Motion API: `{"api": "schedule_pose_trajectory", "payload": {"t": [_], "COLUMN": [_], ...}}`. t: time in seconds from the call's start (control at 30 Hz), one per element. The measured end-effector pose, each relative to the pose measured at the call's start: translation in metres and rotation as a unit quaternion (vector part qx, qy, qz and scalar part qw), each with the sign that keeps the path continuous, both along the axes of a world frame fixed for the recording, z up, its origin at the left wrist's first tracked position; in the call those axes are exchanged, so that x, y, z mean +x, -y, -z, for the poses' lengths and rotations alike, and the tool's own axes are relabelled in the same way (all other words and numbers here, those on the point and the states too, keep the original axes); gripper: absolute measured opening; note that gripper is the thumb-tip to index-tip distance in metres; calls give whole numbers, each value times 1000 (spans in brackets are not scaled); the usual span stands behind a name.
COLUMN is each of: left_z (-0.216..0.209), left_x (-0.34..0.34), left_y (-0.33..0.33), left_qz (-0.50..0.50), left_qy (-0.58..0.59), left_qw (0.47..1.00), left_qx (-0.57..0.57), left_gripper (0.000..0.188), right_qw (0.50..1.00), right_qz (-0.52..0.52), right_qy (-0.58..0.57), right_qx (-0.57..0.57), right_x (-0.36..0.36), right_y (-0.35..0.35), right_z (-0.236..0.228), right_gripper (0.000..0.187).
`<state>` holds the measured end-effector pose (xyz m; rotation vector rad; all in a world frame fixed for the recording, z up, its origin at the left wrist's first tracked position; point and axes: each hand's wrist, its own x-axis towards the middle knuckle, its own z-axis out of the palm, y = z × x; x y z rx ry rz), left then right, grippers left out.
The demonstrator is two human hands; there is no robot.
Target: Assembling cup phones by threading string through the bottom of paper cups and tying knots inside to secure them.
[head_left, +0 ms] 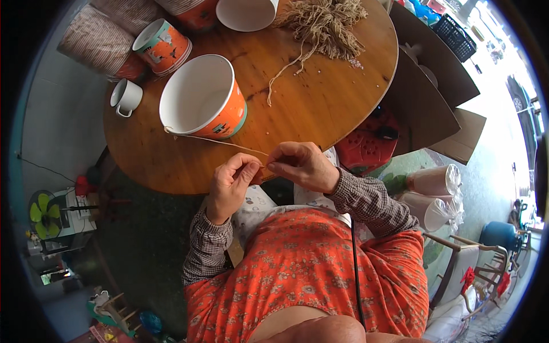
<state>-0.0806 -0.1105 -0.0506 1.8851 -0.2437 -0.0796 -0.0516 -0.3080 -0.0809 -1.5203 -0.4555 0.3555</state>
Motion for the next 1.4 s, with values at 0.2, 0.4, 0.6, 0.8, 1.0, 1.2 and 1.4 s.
{"api": "schedule_pose_trajectory", "payload": {"t": [0.2,0.4,0.6,0.8,1.0,1.2,1.4], "left_z": [4,1,-3,-14,-25,-17,-48], "left_x": [-2,1,0,-14,49,63,15], "left_y": [-2,3,5,18,42,-24,-83], "left_qz": [8,-8,-31,0,-108,-113,-120], "left_qy": [-16,88,162,346,437,330,318], "left_qw": [1000,989,975,926,841,828,815], "left_qx": [18,116,151,149,300,439,469], "left_gripper": [12,6,13,22,42,33,28], "right_qw": [999,997,992,980,825,952,964], "right_qz": [19,15,-15,-151,115,177,180], "right_qy": [34,44,83,115,536,179,131], "right_qx": [-27,-67,-92,56,140,176,144], "right_x": [2,9,22,89,206,207,124], "right_y": [2,4,-1,-34,-41,-17,-11], "right_z": [-1,-2,-12,-88,-149,-72,-16], "right_gripper": [13,11,11,8,16,17,11]}}
